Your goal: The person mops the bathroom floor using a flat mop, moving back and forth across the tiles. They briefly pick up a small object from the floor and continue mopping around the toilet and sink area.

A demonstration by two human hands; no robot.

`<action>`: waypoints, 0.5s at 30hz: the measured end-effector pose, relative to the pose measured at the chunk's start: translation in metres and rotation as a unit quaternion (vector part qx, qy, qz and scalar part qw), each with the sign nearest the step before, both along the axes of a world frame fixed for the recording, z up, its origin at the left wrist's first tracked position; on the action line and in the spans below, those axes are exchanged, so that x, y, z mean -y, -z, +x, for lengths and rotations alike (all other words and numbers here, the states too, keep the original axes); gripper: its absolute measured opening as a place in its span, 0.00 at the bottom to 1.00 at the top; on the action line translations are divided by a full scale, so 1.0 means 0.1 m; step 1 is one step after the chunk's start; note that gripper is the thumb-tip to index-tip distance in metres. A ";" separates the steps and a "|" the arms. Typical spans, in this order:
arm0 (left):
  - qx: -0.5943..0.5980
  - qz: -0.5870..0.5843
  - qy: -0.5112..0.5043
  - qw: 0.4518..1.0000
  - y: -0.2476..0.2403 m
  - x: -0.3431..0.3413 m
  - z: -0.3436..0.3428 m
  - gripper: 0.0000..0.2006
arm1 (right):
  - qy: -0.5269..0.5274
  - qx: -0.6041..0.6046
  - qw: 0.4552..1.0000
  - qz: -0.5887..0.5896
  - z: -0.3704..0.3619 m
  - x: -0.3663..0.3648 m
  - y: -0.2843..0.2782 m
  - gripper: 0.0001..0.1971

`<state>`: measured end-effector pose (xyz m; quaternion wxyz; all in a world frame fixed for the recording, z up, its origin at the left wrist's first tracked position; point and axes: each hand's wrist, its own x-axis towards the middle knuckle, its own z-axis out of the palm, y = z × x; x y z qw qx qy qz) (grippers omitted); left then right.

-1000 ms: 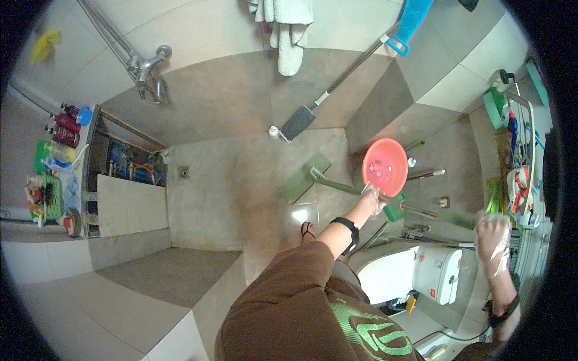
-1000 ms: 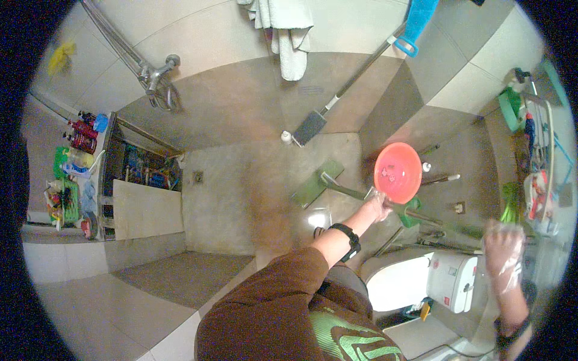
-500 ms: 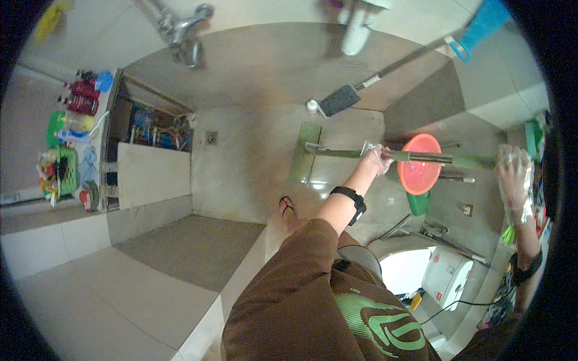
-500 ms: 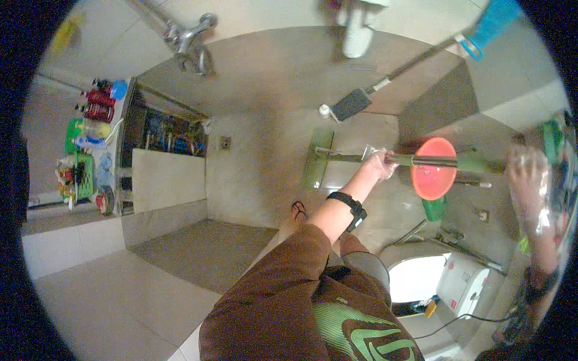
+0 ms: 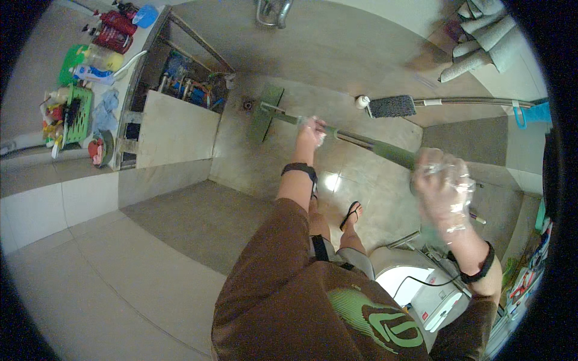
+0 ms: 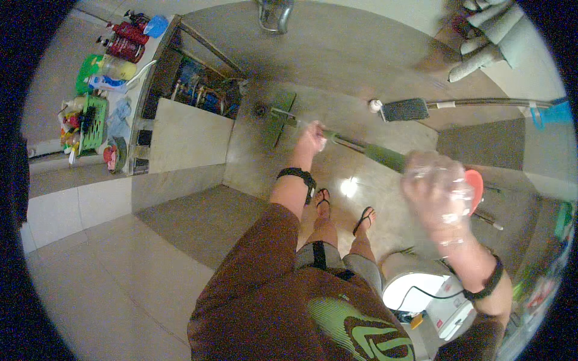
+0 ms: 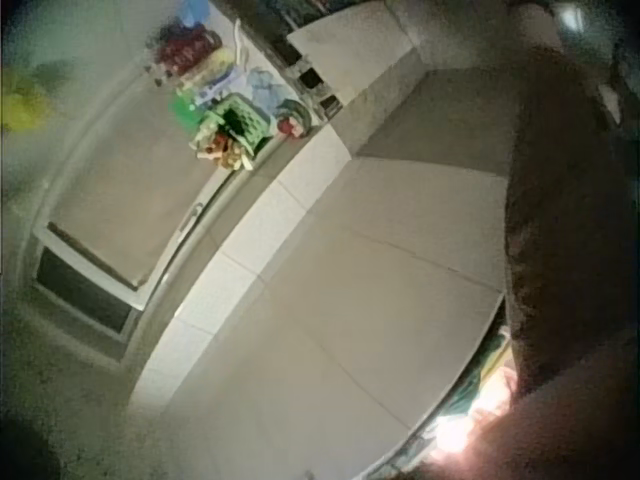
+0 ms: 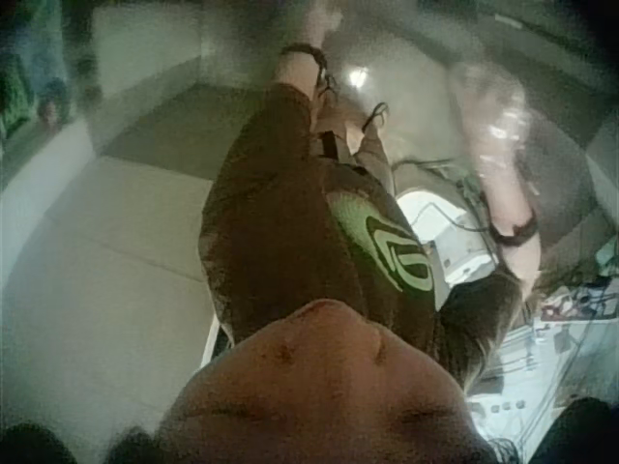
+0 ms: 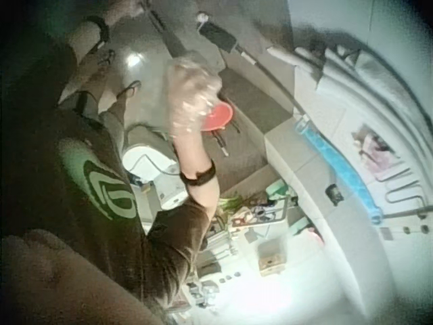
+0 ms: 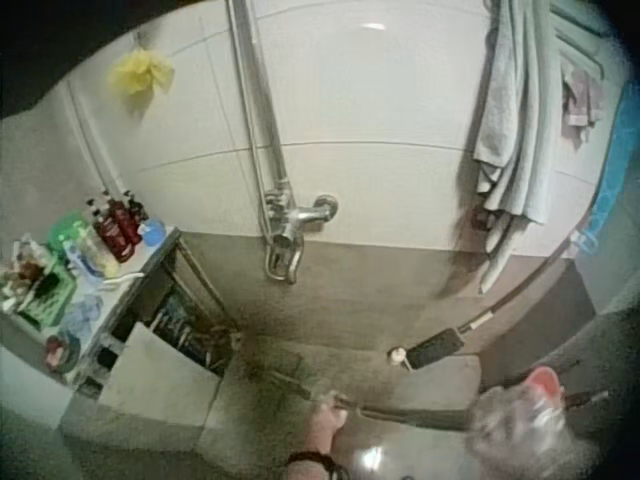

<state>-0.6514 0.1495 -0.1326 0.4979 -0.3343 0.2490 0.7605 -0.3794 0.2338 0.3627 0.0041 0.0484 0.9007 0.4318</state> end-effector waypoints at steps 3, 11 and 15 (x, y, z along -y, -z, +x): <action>-0.085 0.024 0.073 0.993 0.13 0.39 -0.31 0.05 | 0.036 0.073 0.996 -0.043 -0.33 0.52 -0.15 0.07; -0.096 -0.167 0.122 0.974 -1.15 0.58 0.36 0.08 | 0.053 0.205 0.976 -0.048 -0.05 0.97 -1.05 0.33; -0.142 -0.151 0.172 0.963 -2.06 0.99 0.59 0.02 | 0.163 0.166 0.966 -0.109 -0.21 1.21 -1.53 0.15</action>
